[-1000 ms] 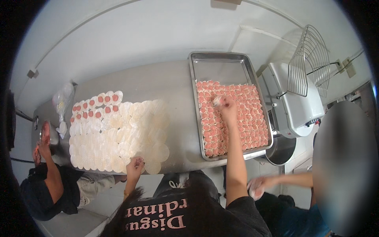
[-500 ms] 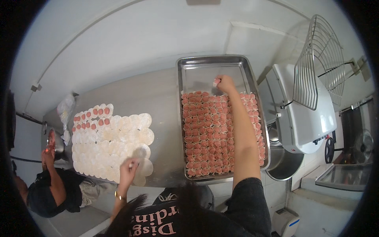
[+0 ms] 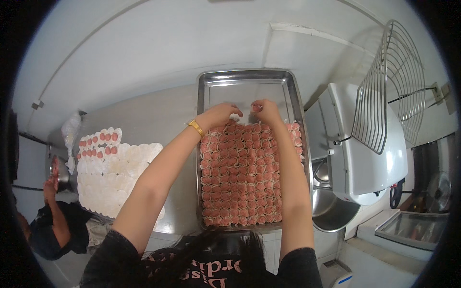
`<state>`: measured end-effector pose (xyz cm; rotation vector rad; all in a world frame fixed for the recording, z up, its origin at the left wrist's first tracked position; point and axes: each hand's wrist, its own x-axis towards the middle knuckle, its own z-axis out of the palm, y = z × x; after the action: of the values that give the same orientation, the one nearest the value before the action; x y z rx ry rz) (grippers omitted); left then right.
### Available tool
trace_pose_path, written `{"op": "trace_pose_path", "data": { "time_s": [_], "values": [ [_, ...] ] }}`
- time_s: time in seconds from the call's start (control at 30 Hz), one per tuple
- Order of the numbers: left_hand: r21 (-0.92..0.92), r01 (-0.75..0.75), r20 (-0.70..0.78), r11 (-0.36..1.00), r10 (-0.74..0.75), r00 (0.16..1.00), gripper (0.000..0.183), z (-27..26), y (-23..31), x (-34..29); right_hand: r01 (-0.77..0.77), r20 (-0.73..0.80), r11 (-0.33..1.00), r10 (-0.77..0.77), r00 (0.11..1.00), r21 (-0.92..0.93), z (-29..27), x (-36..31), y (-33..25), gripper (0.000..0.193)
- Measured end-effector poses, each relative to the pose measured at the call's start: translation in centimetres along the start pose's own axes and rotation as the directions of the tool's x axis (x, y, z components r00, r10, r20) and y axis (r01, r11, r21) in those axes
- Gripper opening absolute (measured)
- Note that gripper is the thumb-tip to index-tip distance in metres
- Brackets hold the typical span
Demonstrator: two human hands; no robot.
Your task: The person places small portions of pink filling onto round wrappers laid out on a stainless steel table, folds each wrapper to enclose the filling, and places the finished dumplings onto a metal tray. A coworker also assembles dumplings nearby.
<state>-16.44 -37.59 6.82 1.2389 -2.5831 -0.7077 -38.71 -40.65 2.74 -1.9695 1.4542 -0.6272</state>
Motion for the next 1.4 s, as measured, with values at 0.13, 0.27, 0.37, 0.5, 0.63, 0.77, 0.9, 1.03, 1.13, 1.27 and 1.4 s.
{"op": "trace_pose_path", "data": {
  "time_s": [0.13, 0.27, 0.37, 0.5, 0.63, 0.77, 0.9, 1.03, 1.13, 1.27, 1.4],
  "values": [
    [-0.035, 0.167, 0.226, 0.985, -0.155, 0.962, 0.028, 0.9, -0.7, 1.8, 0.024, 0.013, 0.994, -0.026, 1.0, 0.104, -0.3, -0.4, 0.1, 0.032],
    [0.046, 0.198, 0.253, 0.979, -0.203, 0.946, 0.021, 0.7, -0.9, 1.7, 0.013, 0.075, 0.986, -0.026, 0.997, 0.167, 0.9, -0.4, -0.6, 0.032],
    [0.063, 0.158, 0.231, 0.985, -0.169, 0.958, 0.019, 0.4, -1.3, 1.4, 0.09, 0.101, 0.991, -0.1, 0.99, 0.099, 2.2, 0.3, -1.4, 0.031],
    [0.078, 0.125, 0.151, 0.989, -0.135, 0.979, 0.018, 0.8, -2.0, 0.9, 0.142, 0.156, 0.99, -0.136, 0.978, -0.027, 3.2, 0.5, -2.2, 0.027],
    [0.034, 0.225, 0.155, 0.974, -0.228, 0.961, 0.019, 0.9, -2.1, 0.5, 0.184, 0.186, 0.977, -0.162, 0.969, -0.105, 3.3, 0.1, -3.1, 0.025],
    [0.062, 0.241, 0.101, 0.969, -0.246, 0.964, 0.022, 0.8, -1.6, 0.1, 0.18, 0.253, 0.971, -0.137, 0.958, -0.155, 3.0, -0.2, -3.6, 0.03],
    [0.009, 0.266, 0.046, 0.964, -0.266, 0.963, 0.026, 0.8, -1.3, -0.2, 0.182, 0.317, 0.973, -0.13, 0.94, -0.139, 2.8, -0.3, -3.8, 0.032],
    [-0.028, 0.218, -0.082, 0.976, -0.219, 0.972, 0.029, 0.0, -1.5, -1.1, 0.157, 0.312, 0.978, -0.107, 0.944, -0.14, 2.8, -0.3, -3.8, 0.029],
    [-0.138, 0.173, -0.184, 0.975, -0.197, 0.963, 0.028, -1.2, -1.7, -3.2, 0.09, 0.32, 0.984, -0.036, 0.947, -0.155, 2.8, -0.4, -3.9, 0.03],
    [-0.211, 0.251, -0.197, 0.945, -0.293, 0.936, 0.025, -2.7, -1.9, -8.1, 0.045, 0.258, 0.986, -0.002, 0.966, -0.161, 2.4, -0.8, -3.8, 0.035],
    [-0.285, 0.301, -0.256, 0.91, -0.374, 0.891, 0.024, -3.5, -2.6, -14.3, -0.043, 0.321, 0.998, 0.055, 0.946, -0.042, 1.7, -0.3, -3.6, 0.04]
  ]
}}
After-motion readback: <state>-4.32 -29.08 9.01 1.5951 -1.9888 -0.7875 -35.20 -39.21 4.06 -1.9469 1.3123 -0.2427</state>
